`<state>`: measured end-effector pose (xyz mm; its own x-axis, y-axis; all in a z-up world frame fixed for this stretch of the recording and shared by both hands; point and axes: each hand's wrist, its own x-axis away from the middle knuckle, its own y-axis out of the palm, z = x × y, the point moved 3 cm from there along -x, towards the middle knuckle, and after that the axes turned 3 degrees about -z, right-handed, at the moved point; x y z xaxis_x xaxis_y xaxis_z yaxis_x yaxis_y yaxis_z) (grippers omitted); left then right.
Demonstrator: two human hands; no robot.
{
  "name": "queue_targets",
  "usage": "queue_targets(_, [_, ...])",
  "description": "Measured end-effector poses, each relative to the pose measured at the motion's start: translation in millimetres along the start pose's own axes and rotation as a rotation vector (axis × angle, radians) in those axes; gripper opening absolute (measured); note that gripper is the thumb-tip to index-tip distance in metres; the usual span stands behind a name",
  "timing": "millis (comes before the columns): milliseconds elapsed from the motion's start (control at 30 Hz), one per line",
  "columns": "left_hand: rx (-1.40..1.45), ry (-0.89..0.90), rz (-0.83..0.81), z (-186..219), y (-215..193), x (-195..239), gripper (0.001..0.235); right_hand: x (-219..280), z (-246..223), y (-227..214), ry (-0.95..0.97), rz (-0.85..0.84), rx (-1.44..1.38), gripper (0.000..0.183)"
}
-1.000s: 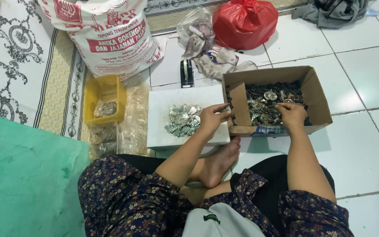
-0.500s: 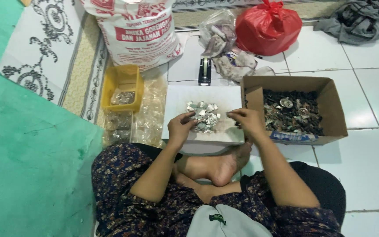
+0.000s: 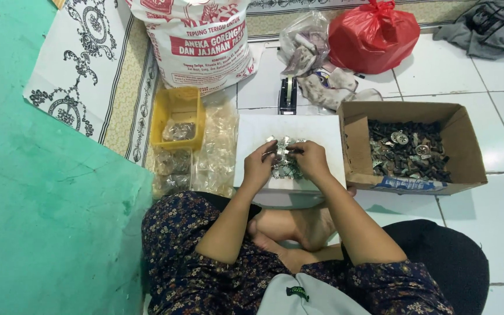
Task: The person is sorting and arranging small metal components from a cardboard box onto a white board on the floor.
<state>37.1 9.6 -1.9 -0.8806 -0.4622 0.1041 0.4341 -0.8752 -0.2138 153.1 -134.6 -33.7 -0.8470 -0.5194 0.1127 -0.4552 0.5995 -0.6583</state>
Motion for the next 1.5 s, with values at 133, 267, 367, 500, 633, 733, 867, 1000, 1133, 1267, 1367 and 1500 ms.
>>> queue_targets(133, [-0.014,0.042,0.059,2.8,-7.2,1.6,0.041,14.7,-20.1,-23.8,-0.002,0.011,0.054,0.031])
queue_targets(267, [-0.015,0.08,0.111,12.6,-10.8,4.2,0.041,-0.4,22.1,-33.6,-0.017,0.067,0.008,0.033])
queue_targets(367, [-0.028,0.069,0.102,13.8,-6.0,6.4,0.04,6.7,47.8,-62.8,-0.009,0.089,0.006,0.031])
queue_targets(500, [-0.078,0.143,0.072,21.9,13.2,5.6,0.038,27.6,80.1,-134.2,0.085,0.084,0.245,0.029])
queue_targets(633, [-0.136,0.194,0.013,24.5,55.2,-10.9,0.037,38.6,131.6,-198.1,0.196,0.18,0.18,0.028])
queue_targets(733, [-0.158,0.34,-0.061,33.1,103.6,-31.9,0.037,35.8,185.8,-220.2,0.269,0.266,0.112,0.028])
queue_targets(867, [-0.253,0.367,-0.285,64.1,178.0,-46.3,0.03,22.9,254.4,-208.4,0.325,0.327,0.072,0.026])
queue_targets(1000, [-0.524,0.402,-0.493,72.4,243.4,-63.5,0.029,1.6,274.9,-203.0,0.433,0.267,0.142,0.027])
queue_targets(1133, [-0.675,0.478,-0.573,62.8,293.0,-95.3,0.029,-18.6,292.0,-183.4,0.38,0.235,0.171,0.026])
queue_targets(1267, [-0.879,0.711,-0.539,39.2,329.6,-122.2,0.014,-29.5,268.0,-173.4,0.387,0.143,0.213,0.033])
queue_targets(1367, [-1.125,0.808,-0.458,-13.3,362.3,-148.5,0.011,-36.3,260.2,-168.0,0.392,0.099,0.273,0.034])
queue_targets(1500, [-1.294,0.897,-0.404,-31.2,376.0,-159.9,0.017,-46.1,270.9,-155.9,0.354,0.033,0.422,0.034])
